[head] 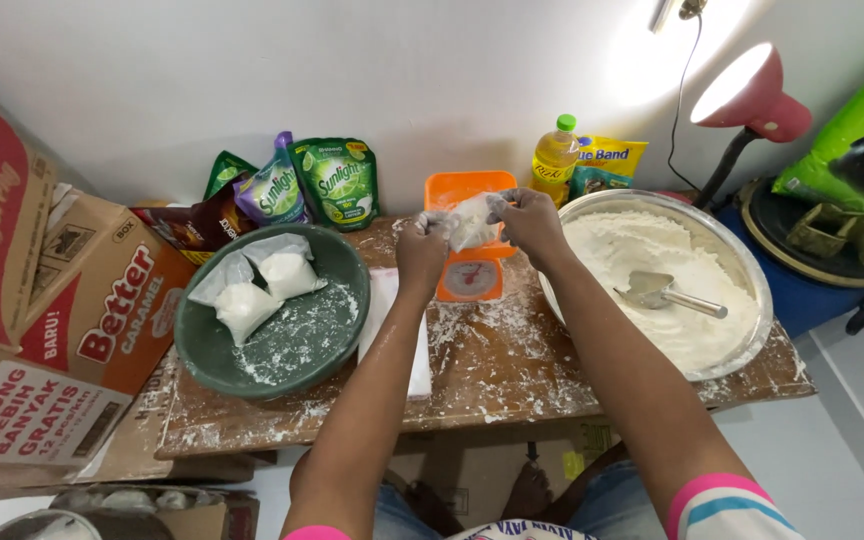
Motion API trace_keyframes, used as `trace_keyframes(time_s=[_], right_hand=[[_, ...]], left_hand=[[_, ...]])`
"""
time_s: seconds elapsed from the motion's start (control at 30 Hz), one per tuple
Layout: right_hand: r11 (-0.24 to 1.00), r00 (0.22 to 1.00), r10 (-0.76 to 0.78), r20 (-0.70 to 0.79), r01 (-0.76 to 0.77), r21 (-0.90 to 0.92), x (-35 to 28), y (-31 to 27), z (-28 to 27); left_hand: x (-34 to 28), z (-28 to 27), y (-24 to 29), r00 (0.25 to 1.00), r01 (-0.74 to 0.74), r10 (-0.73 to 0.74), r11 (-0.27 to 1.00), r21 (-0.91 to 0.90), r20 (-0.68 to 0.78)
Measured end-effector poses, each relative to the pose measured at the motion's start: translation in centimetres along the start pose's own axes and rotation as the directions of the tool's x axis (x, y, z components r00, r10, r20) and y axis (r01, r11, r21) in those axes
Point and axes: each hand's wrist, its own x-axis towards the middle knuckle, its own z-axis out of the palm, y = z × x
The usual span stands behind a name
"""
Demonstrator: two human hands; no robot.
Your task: The person is mixing flour in a large bowl and weighing portions of ingredients using a small scale.
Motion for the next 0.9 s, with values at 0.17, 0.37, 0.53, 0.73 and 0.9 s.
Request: trace_keyframes(time_s=[0.17,0.37,0.53,0.73,0.9], right_hand=[[1.000,0.999,0.024,0.023,-0.024,0.005,0.6,0.4,0.1],[0.996,0.994,0.092,0.065,-0.093,0.016,3.1,0.5,0.0],[0.999,0.999,0.033,0.039,-0.032,-0.045,4.7,-1.5,-0.1],[0.999,0.999,-0.038,-0.003,0.038,0.000,4.7,-5.3,-0.6],[0.997,0.997,-0.078,-0.015,0.078,-0.003,4.0,-7.5,-0.9]], left_hand=[[0.1,0.4,-0.1,1.000,0.008,-0.007,1.000,-0.019,0.013],[2.5,1.7,-1.0,0.989,0.114,-0.084,0.958,-0.262,0.121],[3.5,2.3,3.4,0.964,0.233,-0.219,0.969,-0.079,0.153],[7.9,2.1,2.9,0.972,0.153,-0.051,0.878,-0.453,0.228],[5.9,0.7,6.4,0.964,0.202,-0.066,0.812,-0.547,0.258]])
